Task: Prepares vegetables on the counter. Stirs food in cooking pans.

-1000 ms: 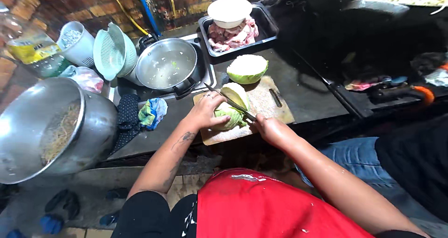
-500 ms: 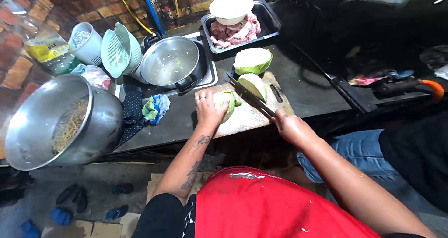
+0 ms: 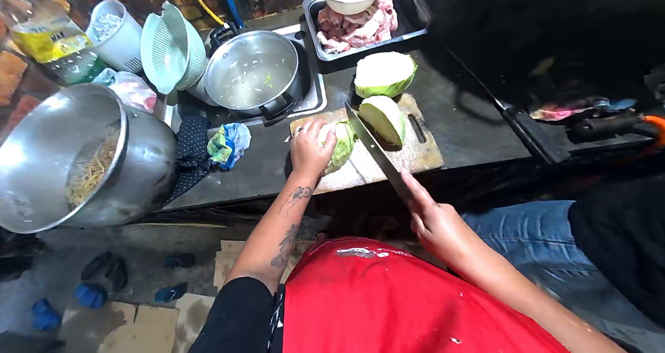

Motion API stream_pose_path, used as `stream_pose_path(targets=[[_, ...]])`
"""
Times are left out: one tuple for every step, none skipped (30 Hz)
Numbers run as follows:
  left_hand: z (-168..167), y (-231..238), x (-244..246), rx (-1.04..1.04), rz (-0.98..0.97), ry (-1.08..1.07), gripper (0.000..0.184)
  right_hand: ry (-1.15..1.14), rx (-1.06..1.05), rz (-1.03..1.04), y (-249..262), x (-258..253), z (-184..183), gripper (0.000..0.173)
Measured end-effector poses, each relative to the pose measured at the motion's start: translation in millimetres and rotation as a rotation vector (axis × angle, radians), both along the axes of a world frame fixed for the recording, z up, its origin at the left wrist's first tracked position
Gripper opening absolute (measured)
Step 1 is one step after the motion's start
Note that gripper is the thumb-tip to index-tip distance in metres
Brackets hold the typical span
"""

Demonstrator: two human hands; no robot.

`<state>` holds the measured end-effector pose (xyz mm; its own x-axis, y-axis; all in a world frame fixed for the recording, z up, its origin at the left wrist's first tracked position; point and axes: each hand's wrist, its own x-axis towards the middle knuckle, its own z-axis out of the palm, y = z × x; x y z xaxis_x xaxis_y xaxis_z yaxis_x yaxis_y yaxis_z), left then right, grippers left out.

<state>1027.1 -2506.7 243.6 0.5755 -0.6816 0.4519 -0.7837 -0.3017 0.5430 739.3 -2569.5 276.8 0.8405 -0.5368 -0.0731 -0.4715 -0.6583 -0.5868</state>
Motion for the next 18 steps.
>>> stream_pose_path(targets=[[-1.8, -0.9, -1.6, -0.019, 0.015, -0.009, 0.033, 0.021, -0.008, 0.016, 2.7, -1.6, 0.5, 0.062], [-2.4, -1.5, -3.0, -0.029, 0.028, -0.012, 0.032, 0.045, -0.02, 0.025, 4.4, -0.4, 0.9, 0.062], [-2.5, -2.1, -3.8, -0.035, 0.034, -0.012, 0.032, 0.07, -0.034, 0.028, 5.1, 3.1, 0.6, 0.062], [-3.1, -3.0, -3.8, -0.044, 0.037, -0.016, 0.031, 0.096, -0.045, 0.024, 4.8, 8.7, 0.1, 0.061], [-4.2, -4.0, -3.7, -0.053, 0.042, -0.023, 0.031, 0.121, -0.048, 0.02, 3.7, 16.2, -1.7, 0.061], [-5.6, -4.6, -4.4, -0.059, 0.05, -0.032, 0.03, 0.164, -0.035, 0.015, 2.7, 25.4, -3.6, 0.062], [-7.4, -5.0, -5.3, -0.069, 0.057, -0.045, 0.029, 0.208, -0.019, 0.012, 1.7, 35.5, -7.4, 0.063], [-8.6, -5.6, -6.0, -0.082, 0.063, -0.06, 0.029, 0.249, -0.001, 0.008, 0.3, 46.6, -12.1, 0.064], [-9.4, -6.3, -6.3, -0.099, 0.07, -0.074, 0.028, 0.288, 0.016, 0.0, -1.0, 57.6, -16.7, 0.066], [-10.1, -6.9, -7.0, -0.111, 0.077, -0.082, 0.028, 0.303, 0.019, -0.009, -2.8, 66.3, -20.6, 0.067], [-10.5, -7.9, -7.8, -0.117, 0.086, -0.083, 0.028, 0.295, 0.022, -0.016, -6.5, 72.6, -22.1, 0.067], [-10.5, -8.6, -8.6, -0.113, 0.101, -0.079, 0.029, 0.283, 0.034, -0.02, -11.1, 76.4, -20.6, 0.068], [-10.3, -8.5, -9.8, -0.096, 0.116, -0.068, 0.03, 0.264, 0.036, -0.024, -14.4, 76.7, -17.2, 0.068], [-8.9, -9.8, -10.8, -0.074, 0.136, -0.055, 0.031, 0.23, 0.015, -0.028, -16.9, 74.0, -11.8, 0.068], [-6.8, -11.8, -11.3, -0.051, 0.161, -0.043, 0.032, 0.188, -0.014, -0.036, -18.3, 68.8, -5.1, 0.068], [-6.0, -14.1, -11.9, -0.032, 0.192, -0.033, 0.034, 0.152, -0.036, -0.044, -18.0, 61.4, 2.4, 0.068], [-6.1, -15.7, -13.0, -0.009, 0.22, -0.026, 0.035, 0.115, -0.054, -0.038, -16.8, 51.9, 8.1, 0.069], [-6.7, -16.7, -14.5, 0.009, 0.239, -0.023, 0.036, 0.082, -0.068, -0.023, -14.8, 41.8, 11.1, 0.071]])
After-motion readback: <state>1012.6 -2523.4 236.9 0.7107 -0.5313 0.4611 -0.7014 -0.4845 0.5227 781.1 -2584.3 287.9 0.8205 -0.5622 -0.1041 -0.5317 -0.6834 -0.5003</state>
